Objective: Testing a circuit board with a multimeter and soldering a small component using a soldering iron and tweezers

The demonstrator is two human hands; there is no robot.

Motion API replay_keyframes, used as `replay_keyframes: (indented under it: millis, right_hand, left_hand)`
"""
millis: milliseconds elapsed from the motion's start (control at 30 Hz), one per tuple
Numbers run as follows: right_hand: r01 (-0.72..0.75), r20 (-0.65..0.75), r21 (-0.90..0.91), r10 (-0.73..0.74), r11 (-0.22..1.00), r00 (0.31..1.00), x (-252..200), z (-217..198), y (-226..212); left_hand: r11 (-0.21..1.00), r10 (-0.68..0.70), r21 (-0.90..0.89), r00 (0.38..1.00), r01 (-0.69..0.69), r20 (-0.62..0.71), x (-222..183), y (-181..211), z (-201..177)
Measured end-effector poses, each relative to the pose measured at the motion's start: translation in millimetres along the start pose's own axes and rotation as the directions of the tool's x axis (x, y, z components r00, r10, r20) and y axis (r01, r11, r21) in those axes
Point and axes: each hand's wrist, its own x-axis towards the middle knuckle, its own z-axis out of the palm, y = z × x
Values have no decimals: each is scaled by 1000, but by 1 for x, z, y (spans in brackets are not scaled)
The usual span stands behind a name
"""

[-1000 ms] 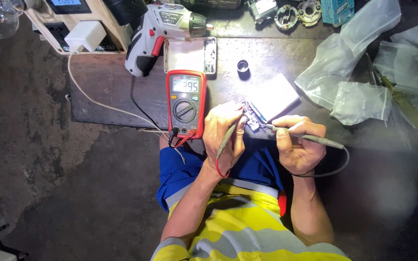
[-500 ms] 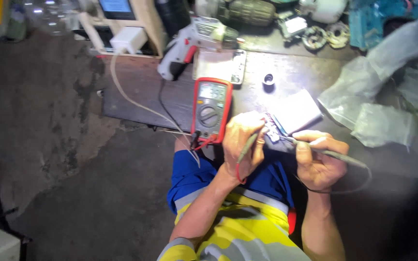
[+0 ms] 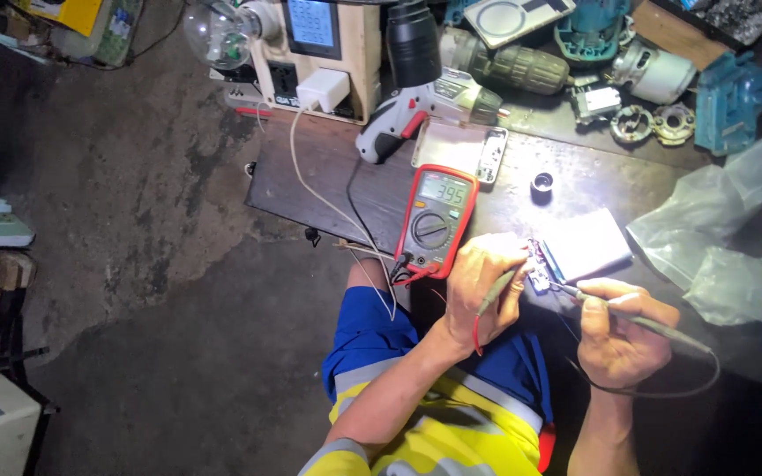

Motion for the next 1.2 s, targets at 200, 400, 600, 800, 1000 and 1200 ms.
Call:
replay_keyframes:
  millis: [200, 400, 600, 800, 1000, 1200]
  right_hand:
    - [-22, -13, 24, 22, 999, 1000, -3, 0, 4]
    - [-32, -7, 5, 32, 999, 999, -4, -2, 3]
    - [-30, -7, -8, 30, 1000, 1000, -2, 0, 0]
    - [-37, -28, 0, 37, 999, 999, -3, 2, 2]
    - [-19, -20, -5, 19, 1000, 1000, 0, 2, 0]
    - [2, 2, -20, -2, 1000, 1000, 2, 1, -3]
  left_hand:
    - [999, -37, -29, 999, 37, -6, -7, -3, 2]
    - [999, -33, -35, 999, 32, -22, -4, -2, 1]
    - [999, -36, -30, 999, 36, -14, -6, -3, 1]
    - [998, -46, -35, 999, 45, -5, -5, -2, 0]
    - [999, -39, -26, 999, 39, -11, -7, -4, 2]
    - [998, -46, -42, 999, 46, 1, -5, -2, 0]
